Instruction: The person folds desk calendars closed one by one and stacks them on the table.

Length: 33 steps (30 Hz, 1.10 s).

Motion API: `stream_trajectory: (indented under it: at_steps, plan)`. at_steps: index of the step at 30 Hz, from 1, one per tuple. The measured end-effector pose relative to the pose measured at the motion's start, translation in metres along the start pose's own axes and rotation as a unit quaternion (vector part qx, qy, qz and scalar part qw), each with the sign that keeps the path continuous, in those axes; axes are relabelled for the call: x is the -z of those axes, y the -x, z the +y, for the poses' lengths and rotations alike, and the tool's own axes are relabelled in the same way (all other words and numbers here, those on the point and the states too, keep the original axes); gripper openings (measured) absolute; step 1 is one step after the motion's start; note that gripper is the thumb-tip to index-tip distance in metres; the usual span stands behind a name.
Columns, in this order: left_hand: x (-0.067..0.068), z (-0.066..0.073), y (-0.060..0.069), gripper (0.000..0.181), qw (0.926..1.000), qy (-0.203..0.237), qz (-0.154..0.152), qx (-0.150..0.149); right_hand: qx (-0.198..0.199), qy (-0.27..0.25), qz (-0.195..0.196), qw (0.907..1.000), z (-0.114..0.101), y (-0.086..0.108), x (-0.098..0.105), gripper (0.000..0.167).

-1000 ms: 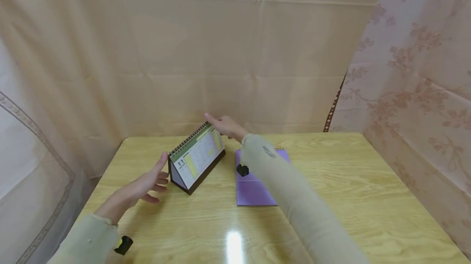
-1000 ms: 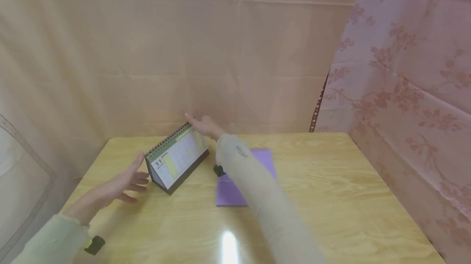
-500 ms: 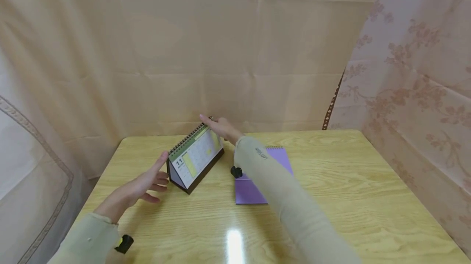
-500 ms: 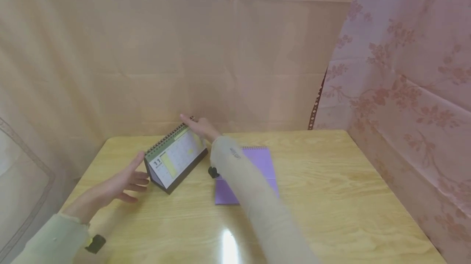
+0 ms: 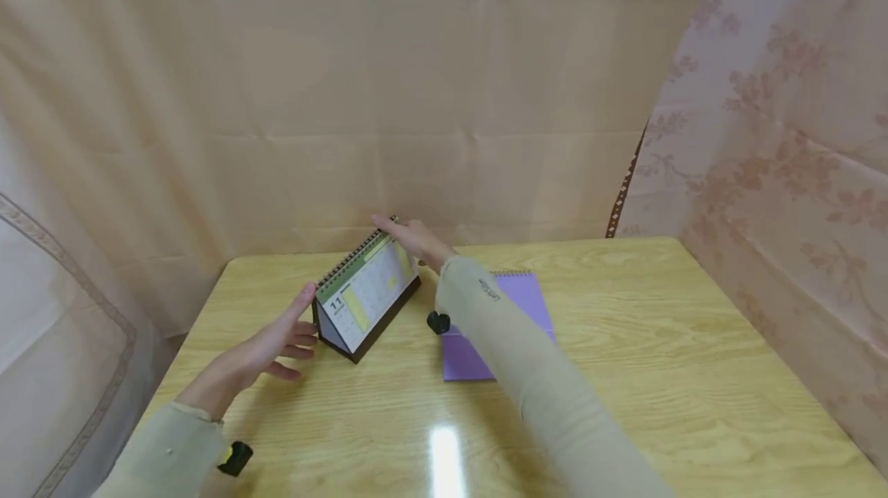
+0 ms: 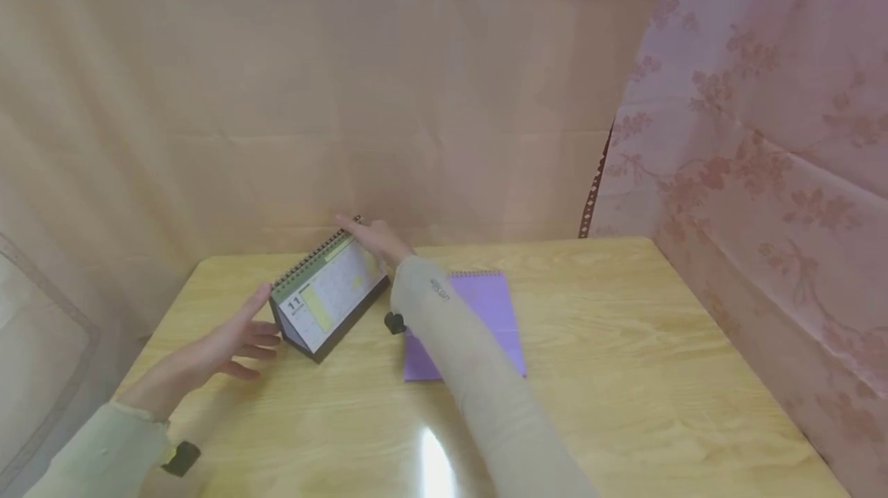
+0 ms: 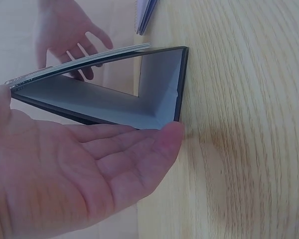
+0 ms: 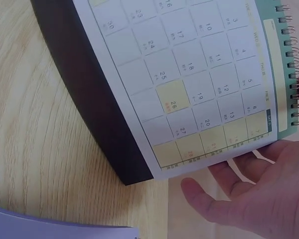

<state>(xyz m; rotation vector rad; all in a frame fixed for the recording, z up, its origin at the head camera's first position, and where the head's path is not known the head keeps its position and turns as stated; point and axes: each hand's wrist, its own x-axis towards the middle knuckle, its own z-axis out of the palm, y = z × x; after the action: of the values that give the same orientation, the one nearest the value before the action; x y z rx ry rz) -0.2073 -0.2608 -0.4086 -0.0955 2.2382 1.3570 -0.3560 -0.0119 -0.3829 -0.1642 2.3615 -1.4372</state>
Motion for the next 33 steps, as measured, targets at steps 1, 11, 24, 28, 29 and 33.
stream_trajectory:
  at_steps: [1,11,24,28,29,33]
  plan:
    - [0.0,0.0,0.0,0.113,1.0,0.0,0.0,-0.001,0.0,-0.002,0.0,1.0,0.0,0.0,0.0,0.095]
    - [0.003,-0.002,0.0,0.111,1.0,0.005,0.007,-0.001,-0.006,-0.014,-0.016,0.9998,0.0,-0.003,-0.001,0.101]
    - [-0.003,0.002,-0.011,0.108,0.9998,0.011,0.006,-0.015,-0.023,-0.044,-0.016,0.9986,0.008,-0.006,0.01,0.099]
    - [0.001,-0.002,-0.009,0.11,0.9999,0.007,0.014,-0.005,-0.029,-0.051,-0.019,0.9981,0.007,-0.009,0.004,0.104]
    - [0.003,-0.003,-0.008,0.11,0.9999,0.006,0.016,-0.003,-0.029,-0.054,-0.021,0.9979,0.006,-0.009,0.002,0.104]
    - [0.006,-0.006,-0.005,0.11,0.9998,0.003,0.018,-0.003,-0.031,-0.053,-0.017,0.998,0.003,-0.009,-0.003,0.103]
